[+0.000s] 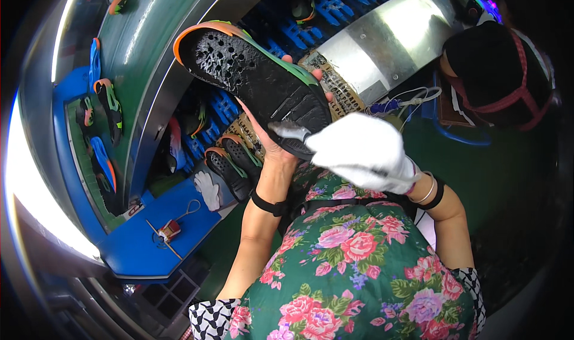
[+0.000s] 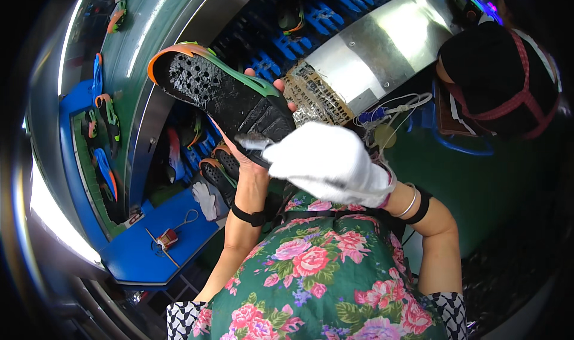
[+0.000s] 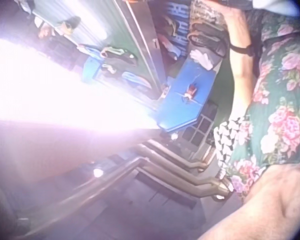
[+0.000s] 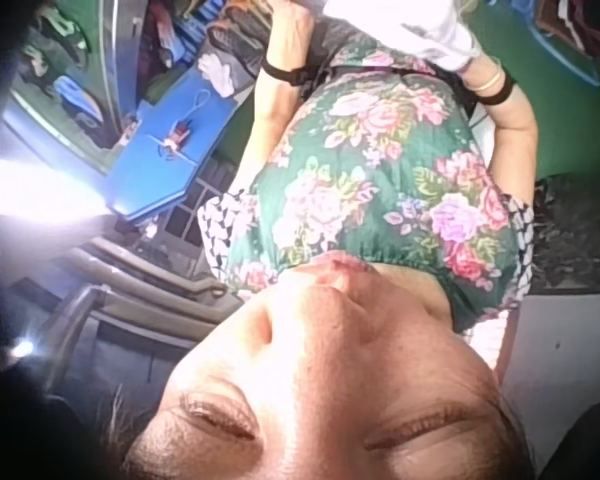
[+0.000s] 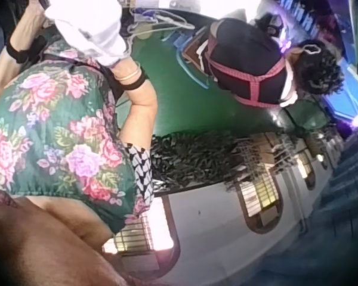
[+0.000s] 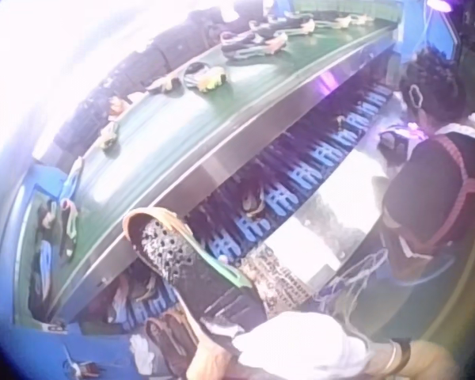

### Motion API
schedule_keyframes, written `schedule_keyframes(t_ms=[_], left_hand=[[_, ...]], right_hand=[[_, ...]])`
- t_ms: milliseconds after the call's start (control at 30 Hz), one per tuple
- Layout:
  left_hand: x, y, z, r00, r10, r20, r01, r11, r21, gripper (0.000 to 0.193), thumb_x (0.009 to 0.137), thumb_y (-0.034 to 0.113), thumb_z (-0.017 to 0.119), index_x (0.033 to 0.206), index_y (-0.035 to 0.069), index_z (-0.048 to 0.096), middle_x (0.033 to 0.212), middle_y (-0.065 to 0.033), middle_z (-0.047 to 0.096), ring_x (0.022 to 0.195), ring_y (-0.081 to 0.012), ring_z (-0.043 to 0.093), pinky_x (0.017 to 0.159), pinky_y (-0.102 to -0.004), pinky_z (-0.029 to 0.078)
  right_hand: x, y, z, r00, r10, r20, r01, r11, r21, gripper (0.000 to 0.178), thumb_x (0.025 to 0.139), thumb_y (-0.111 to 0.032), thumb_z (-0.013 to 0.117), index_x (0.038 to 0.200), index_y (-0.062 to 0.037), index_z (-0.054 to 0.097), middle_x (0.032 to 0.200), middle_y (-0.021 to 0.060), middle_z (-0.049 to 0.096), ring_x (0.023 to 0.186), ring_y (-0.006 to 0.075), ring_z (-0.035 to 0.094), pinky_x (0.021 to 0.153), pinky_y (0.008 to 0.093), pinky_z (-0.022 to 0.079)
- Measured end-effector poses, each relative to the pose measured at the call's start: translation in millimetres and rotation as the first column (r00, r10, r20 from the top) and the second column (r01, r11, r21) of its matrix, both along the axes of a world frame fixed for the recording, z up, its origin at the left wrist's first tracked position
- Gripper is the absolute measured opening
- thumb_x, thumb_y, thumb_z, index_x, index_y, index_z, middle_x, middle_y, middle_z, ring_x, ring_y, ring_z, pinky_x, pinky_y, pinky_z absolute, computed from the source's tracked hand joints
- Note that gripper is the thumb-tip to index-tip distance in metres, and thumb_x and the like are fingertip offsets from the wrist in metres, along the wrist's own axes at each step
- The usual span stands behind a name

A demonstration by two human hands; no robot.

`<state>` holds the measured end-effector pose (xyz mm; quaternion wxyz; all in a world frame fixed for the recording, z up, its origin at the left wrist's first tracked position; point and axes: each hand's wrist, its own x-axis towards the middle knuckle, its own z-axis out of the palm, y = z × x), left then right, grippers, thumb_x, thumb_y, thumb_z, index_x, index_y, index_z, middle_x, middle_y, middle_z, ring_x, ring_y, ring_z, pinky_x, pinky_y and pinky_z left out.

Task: The recorder applies a liquid substance, likely adhesive or sealant, to the bottom of various shoe soles using a specialized brush.

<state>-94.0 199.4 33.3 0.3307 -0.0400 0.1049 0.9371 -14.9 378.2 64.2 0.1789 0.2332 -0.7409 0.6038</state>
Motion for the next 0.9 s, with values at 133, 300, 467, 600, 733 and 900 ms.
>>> schedule_keyframes(t_ms=[133, 300, 467, 600, 733, 900], left_hand=[[-1, 2, -1, 0.996, 0.093, -0.004, -0.093, 0.994, 0.052, 0.099, 0.092, 0.083, 0.043, 0.155, 0.007, 0.038, 0.142, -0.0234, 0.056, 0.131, -0.0394, 0.054, 0.102, -0.0641, 0.048], [4, -16, -4, 0.998, 0.068, 0.009, -0.067, 0.993, -0.094, 0.101, 0.09, 0.084, 0.044, 0.156, 0.009, 0.037, 0.15, -0.014, 0.05, 0.132, -0.0422, 0.053, 0.099, -0.0662, 0.049], [6, -19, 1, 0.998, 0.018, -0.063, -0.025, 0.994, -0.107, 0.108, 0.089, 0.085, 0.045, 0.161, 0.008, 0.029, 0.162, -0.0139, 0.037, 0.132, -0.0466, 0.053, 0.104, -0.0599, 0.051], [3, -26, -3, 0.992, -0.077, -0.101, 0.068, 0.994, -0.086, 0.116, 0.086, 0.088, 0.046, 0.162, 0.003, 0.025, 0.163, -0.0161, 0.034, 0.129, -0.0476, 0.055, 0.102, -0.0576, 0.055], [1, -33, -5, 0.989, -0.147, 0.011, 0.147, 0.989, -0.023, 0.117, 0.085, 0.087, 0.049, 0.16, 0.0, 0.026, 0.16, -0.0217, 0.036, 0.124, -0.0468, 0.058, 0.097, -0.0546, 0.058], [1, -29, -6, 0.98, -0.199, -0.013, 0.199, 0.979, 0.049, 0.115, 0.086, 0.084, 0.05, 0.16, -0.001, 0.027, 0.152, -0.0255, 0.045, 0.12, -0.0482, 0.061, 0.094, -0.0528, 0.061]], right_hand=[[2, 0, 0, 0.981, 0.163, 0.103, -0.141, 0.971, -0.192, 0.019, 0.08, -0.004, 0.083, 0.098, -0.0077, 0.08, 0.101, 0.0095, 0.078, 0.092, 0.0245, 0.075, 0.078, 0.0353, 0.06], [7, 2, -4, 0.994, 0.031, 0.108, -0.02, 0.995, -0.099, 0.02, 0.079, -0.004, 0.082, 0.098, -0.0078, 0.08, 0.101, 0.0094, 0.078, 0.092, 0.0258, 0.075, 0.079, 0.0356, 0.06], [11, -3, 3, 0.966, 0.219, 0.137, -0.194, 0.965, -0.177, 0.016, 0.079, -0.003, 0.082, 0.095, -0.0071, 0.08, 0.099, 0.009, 0.078, 0.091, 0.0244, 0.076, 0.079, 0.0352, 0.06], [5, -1, -2, 0.968, 0.182, 0.172, -0.135, 0.958, -0.251, 0.013, 0.079, -0.004, 0.082, 0.091, -0.0063, 0.08, 0.098, 0.0106, 0.079, 0.09, 0.0263, 0.076, 0.078, 0.0362, 0.06], [13, -12, -6, 0.987, 0.15, -0.051, -0.149, 0.988, 0.031, 0.034, 0.081, -0.008, 0.08, 0.115, -0.0127, 0.077, 0.11, 0.0054, 0.077, 0.091, 0.0257, 0.073, 0.077, 0.0361, 0.06], [9, 2, 11, 0.869, 0.41, 0.277, -0.326, 0.896, -0.302, 0.011, 0.081, -0.008, 0.082, 0.092, -0.0098, 0.082, 0.097, 0.0082, 0.079, 0.089, 0.0222, 0.075, 0.079, 0.0344, 0.059]])
